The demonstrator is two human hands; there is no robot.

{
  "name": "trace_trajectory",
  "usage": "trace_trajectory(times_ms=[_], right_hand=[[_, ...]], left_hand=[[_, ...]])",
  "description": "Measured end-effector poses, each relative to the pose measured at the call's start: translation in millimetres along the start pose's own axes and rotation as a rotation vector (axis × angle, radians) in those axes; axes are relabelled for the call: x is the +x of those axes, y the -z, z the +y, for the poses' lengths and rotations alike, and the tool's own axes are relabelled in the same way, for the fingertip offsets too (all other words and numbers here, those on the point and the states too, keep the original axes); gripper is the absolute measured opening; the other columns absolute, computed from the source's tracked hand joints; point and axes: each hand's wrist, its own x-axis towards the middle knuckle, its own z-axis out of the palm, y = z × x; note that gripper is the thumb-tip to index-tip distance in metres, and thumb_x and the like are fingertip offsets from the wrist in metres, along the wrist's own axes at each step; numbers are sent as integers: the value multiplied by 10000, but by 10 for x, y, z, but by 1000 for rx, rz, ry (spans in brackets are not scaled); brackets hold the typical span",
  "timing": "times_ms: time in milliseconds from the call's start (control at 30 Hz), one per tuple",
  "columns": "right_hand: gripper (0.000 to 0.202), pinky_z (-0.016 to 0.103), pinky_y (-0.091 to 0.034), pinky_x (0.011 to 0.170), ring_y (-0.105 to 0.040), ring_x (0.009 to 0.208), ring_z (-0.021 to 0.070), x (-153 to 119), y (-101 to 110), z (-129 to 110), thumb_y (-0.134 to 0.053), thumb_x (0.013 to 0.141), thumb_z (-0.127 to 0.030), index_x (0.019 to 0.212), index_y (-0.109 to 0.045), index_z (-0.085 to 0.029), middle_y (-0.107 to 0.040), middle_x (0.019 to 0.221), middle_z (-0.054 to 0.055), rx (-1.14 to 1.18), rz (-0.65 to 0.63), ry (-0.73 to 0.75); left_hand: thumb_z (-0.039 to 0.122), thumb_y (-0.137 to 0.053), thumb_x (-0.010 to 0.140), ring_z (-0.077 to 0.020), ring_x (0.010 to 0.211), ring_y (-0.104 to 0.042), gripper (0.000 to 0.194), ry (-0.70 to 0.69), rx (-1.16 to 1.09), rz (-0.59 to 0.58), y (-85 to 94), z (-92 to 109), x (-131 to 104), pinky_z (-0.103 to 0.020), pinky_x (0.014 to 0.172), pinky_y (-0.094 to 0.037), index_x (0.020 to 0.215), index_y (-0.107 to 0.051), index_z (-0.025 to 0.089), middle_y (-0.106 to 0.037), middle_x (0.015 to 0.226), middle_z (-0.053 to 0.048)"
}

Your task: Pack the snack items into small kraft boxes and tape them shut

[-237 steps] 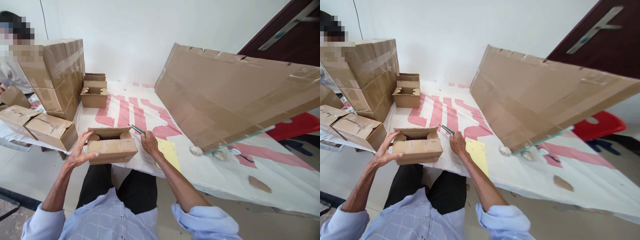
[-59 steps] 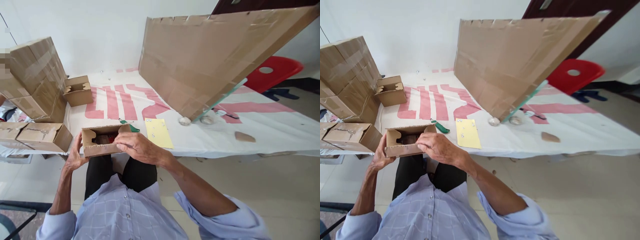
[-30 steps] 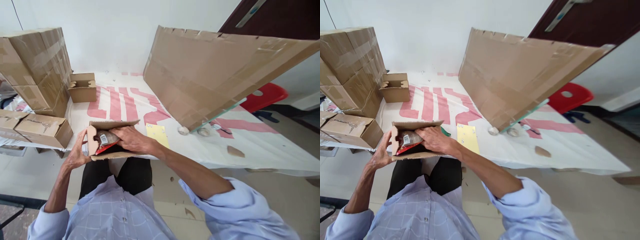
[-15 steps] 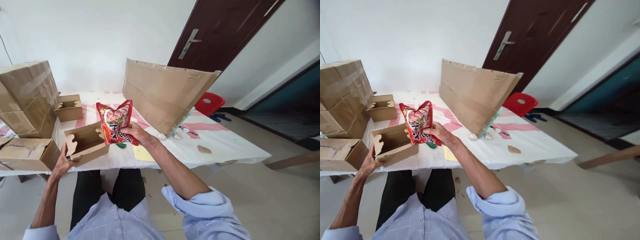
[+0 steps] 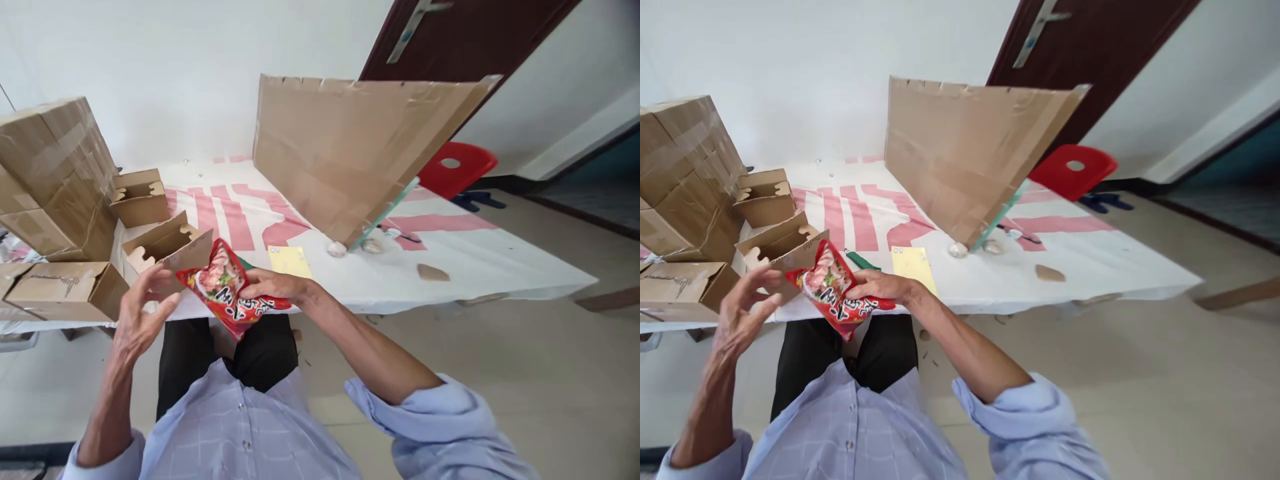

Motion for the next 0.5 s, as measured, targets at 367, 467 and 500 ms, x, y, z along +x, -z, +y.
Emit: trace_trajectory(times_ms=[367,467,500], right_hand=[[883,468,-667,932,-760,1231,323,-28,-169,201,-847,757,-854,1401,-717,-262,-774,1411,146,132,182,361],[658,440,-633,1052,-757,1220,288,71,-289,153,-922,784,-704,1246,-768,-261,-810,1313,91,18,454,555],[581,434,-623,1077,-763,1197,279,106,-323,131,-916,807,-677,1188,-780,-260,-825,1258,73,-10,516,599]], left_hand=[[508,-1055,610,-197,765,-718,516,243,-407,174,-401,191,174,-309,737,-613,940,-813,193,-789,891,-31],[528,-1060,607,-247,931,-781,601,174,-486,179,-440,263,254,-351,862,-655,1054,-818,208,-820,1033,-52],[541,-1056,621,-268,985,-794,622,162,-505,139,-437,287,284,-368,894,-664,1094,-821,211,-828,1077,-61]])
